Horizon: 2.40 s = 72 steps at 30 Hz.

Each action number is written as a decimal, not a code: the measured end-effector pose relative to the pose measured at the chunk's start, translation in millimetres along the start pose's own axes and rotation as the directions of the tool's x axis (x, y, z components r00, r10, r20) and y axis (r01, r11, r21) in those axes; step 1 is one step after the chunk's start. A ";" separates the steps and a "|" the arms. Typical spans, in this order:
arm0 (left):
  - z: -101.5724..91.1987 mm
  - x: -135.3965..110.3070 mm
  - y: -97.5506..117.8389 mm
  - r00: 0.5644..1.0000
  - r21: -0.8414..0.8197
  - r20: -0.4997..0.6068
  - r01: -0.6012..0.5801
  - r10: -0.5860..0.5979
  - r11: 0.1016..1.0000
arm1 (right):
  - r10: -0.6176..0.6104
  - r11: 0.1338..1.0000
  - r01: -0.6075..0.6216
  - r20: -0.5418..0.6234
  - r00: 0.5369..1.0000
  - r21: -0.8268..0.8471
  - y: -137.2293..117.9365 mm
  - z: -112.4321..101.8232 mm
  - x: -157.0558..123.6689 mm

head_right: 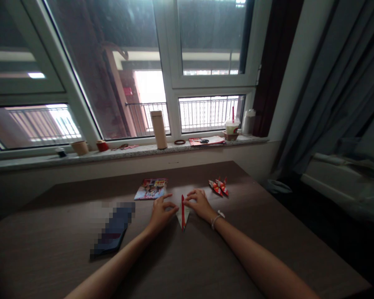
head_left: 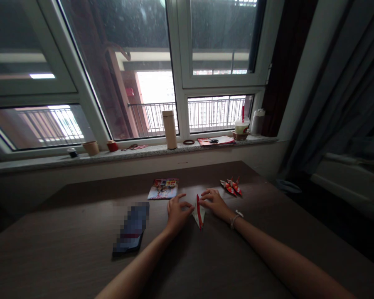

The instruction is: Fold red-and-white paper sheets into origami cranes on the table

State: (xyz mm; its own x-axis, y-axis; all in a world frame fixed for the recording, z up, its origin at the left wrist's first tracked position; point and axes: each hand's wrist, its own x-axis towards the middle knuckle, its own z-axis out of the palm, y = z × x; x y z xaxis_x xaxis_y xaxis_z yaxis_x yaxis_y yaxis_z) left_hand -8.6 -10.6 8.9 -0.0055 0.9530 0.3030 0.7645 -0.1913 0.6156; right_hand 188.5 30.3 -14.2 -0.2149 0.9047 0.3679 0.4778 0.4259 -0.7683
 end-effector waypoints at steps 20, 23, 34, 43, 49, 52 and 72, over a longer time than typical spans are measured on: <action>-1.7 0.0 1.1 0.999 -0.006 -0.014 0.036 -0.036 0.999 | -0.149 0.979 0.153 0.043 0.988 -0.135 -3.4 -4.6 -8.1; -1.7 -0.4 0.6 1.000 0.001 -0.025 0.017 -0.017 1.000 | -0.155 0.974 0.166 0.080 0.985 -0.152 -2.4 -7.5 -9.6; -5.8 -0.8 -5.7 0.995 0.093 0.097 -0.039 0.030 0.995 | -0.194 0.942 0.223 0.134 0.972 -0.252 -12.6 -19.5 -11.5; -12.5 0.7 -11.3 0.982 0.133 0.154 -0.125 0.104 0.983 | -0.131 0.960 0.174 0.198 0.971 -0.218 -11.6 -26.8 -11.0; -5.5 0.9 -0.4 0.986 0.181 0.119 -0.140 0.120 0.974 | -0.047 0.968 0.081 0.144 0.988 -0.237 -12.3 -14.0 -10.3; -3.9 -0.4 2.2 0.985 0.183 0.116 -0.150 0.130 0.972 | -0.017 0.968 0.046 0.117 0.993 -0.248 -11.7 -8.2 -10.6; 3.3 0.5 8.1 0.991 0.214 0.135 -0.037 0.008 0.976 | 0.136 0.954 -0.115 0.061 0.989 -0.277 -17.6 -4.7 -7.1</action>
State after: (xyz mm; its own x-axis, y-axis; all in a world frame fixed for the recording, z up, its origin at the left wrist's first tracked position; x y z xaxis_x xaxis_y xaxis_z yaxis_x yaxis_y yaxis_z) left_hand -0.3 -10.9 11.6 0.0875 0.9745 0.2066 0.8844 -0.1714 0.4340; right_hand 185.7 16.4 -0.8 -0.1991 0.9533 0.2271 0.7163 0.2997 -0.6301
